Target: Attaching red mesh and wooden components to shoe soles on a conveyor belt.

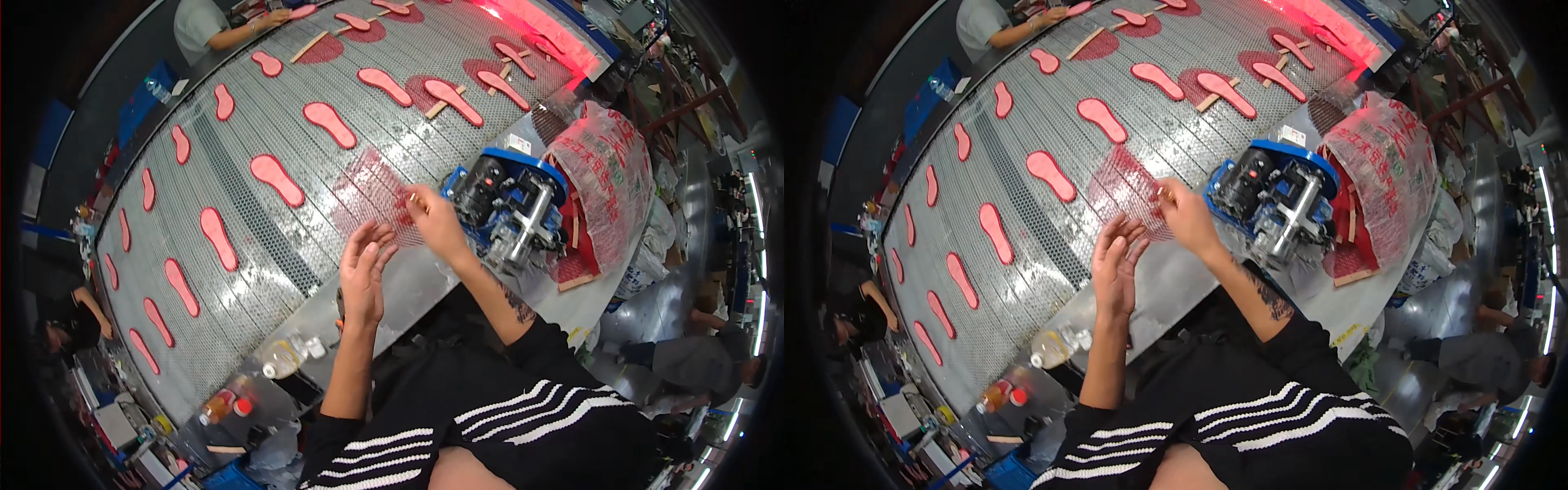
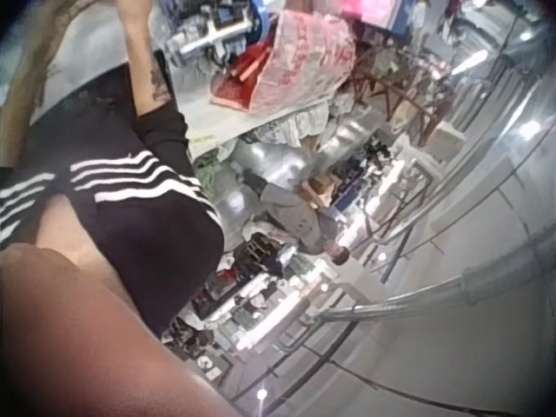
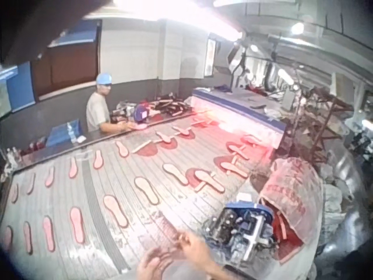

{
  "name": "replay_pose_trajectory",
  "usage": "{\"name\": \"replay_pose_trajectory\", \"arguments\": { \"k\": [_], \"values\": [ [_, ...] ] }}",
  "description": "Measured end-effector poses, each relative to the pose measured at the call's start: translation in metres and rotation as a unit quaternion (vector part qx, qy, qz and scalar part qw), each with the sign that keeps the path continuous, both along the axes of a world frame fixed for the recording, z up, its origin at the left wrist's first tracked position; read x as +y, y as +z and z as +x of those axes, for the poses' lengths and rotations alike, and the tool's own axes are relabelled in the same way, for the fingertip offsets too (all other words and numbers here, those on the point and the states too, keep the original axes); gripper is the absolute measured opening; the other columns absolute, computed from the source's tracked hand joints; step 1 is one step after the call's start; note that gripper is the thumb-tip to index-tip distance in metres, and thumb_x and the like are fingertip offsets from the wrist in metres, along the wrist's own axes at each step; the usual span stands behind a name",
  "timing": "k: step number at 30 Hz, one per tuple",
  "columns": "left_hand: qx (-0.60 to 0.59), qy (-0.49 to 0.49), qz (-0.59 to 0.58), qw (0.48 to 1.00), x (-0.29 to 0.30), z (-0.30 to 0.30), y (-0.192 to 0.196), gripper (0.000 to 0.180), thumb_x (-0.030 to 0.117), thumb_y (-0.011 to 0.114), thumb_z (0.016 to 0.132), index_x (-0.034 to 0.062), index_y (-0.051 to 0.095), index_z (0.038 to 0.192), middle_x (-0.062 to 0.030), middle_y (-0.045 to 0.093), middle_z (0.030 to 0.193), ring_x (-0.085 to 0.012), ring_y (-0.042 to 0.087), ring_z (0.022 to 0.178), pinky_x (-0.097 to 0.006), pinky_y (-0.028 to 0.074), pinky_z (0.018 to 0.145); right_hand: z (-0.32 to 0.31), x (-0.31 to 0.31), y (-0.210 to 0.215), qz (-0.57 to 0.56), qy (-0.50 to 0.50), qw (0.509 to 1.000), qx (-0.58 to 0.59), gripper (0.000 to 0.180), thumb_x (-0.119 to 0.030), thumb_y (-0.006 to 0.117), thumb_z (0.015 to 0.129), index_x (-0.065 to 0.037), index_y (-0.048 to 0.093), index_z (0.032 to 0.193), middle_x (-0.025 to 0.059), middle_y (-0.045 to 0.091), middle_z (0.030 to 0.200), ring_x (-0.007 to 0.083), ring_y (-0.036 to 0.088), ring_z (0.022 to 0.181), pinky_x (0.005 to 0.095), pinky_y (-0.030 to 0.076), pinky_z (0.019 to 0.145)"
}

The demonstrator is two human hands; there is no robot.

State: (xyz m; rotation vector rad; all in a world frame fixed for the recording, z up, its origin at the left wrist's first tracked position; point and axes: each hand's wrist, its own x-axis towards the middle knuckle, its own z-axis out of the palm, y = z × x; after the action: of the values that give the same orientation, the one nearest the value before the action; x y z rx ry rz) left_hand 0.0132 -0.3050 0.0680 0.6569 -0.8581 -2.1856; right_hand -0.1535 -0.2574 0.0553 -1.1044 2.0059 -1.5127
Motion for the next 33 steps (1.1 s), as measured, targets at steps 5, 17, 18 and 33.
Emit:
{"name": "replay_pose_trajectory", "arguments": {
  "k": [5, 17, 18, 33],
  "values": [
    [-0.023, 0.067, -0.009, 0.997, -0.061, -0.001, -0.008, 0.046, 0.016, 0.056, 0.096, -0.0018, 0.044, 0.136, -0.0159, 0.062, 0.119, -0.0240, 0.063, 0.106, -0.040, 0.051, 0.095, -0.084, -0.124, -0.044, -0.196, -0.055, 0.883, -0.422, 0.024, -0.011, 0.058, 0.095, 0.006, 0.057, 0.112, 0.0104, 0.070, 0.093, 0.0191, 0.070, 0.081, 0.0321, 0.054, 0.071],
    [-0.239, 0.142, 0.166, 0.946, -0.114, 0.014, -0.118, 0.047, 0.021, 0.054, 0.099, -0.0026, 0.041, 0.138, -0.0137, 0.065, 0.110, -0.0215, 0.064, 0.096, -0.037, 0.053, 0.089, -0.305, -0.332, -0.237, 0.070, -0.257, 0.906, 0.329, 0.065, -0.018, 0.070, 0.077, -0.001, 0.048, 0.136, 0.0237, 0.053, 0.128, 0.0381, 0.048, 0.123, 0.0510, 0.032, 0.109],
    [-0.246, 0.149, 0.173, 0.942, -0.116, 0.015, -0.122, 0.047, 0.021, 0.053, 0.099, -0.0028, 0.040, 0.138, -0.0135, 0.065, 0.110, -0.0214, 0.064, 0.096, -0.037, 0.053, 0.089, -0.318, -0.349, -0.247, 0.106, -0.226, 0.888, 0.386, 0.065, -0.020, 0.071, 0.076, -0.004, 0.050, 0.135, 0.0221, 0.055, 0.125, 0.0361, 0.051, 0.121, 0.0530, 0.033, 0.108],
    [-0.198, 0.118, 0.164, 0.959, -0.112, 0.026, -0.123, 0.041, 0.018, 0.051, 0.100, -0.0017, 0.043, 0.135, -0.0145, 0.065, 0.111, -0.0211, 0.064, 0.095, -0.036, 0.053, 0.088, -0.188, -0.274, -0.152, 0.073, -0.251, 0.934, 0.242, 0.069, -0.014, 0.074, 0.072, -0.012, 0.048, 0.136, 0.0187, 0.051, 0.122, 0.0383, 0.052, 0.112, 0.0505, 0.044, 0.096]
  ]
}}
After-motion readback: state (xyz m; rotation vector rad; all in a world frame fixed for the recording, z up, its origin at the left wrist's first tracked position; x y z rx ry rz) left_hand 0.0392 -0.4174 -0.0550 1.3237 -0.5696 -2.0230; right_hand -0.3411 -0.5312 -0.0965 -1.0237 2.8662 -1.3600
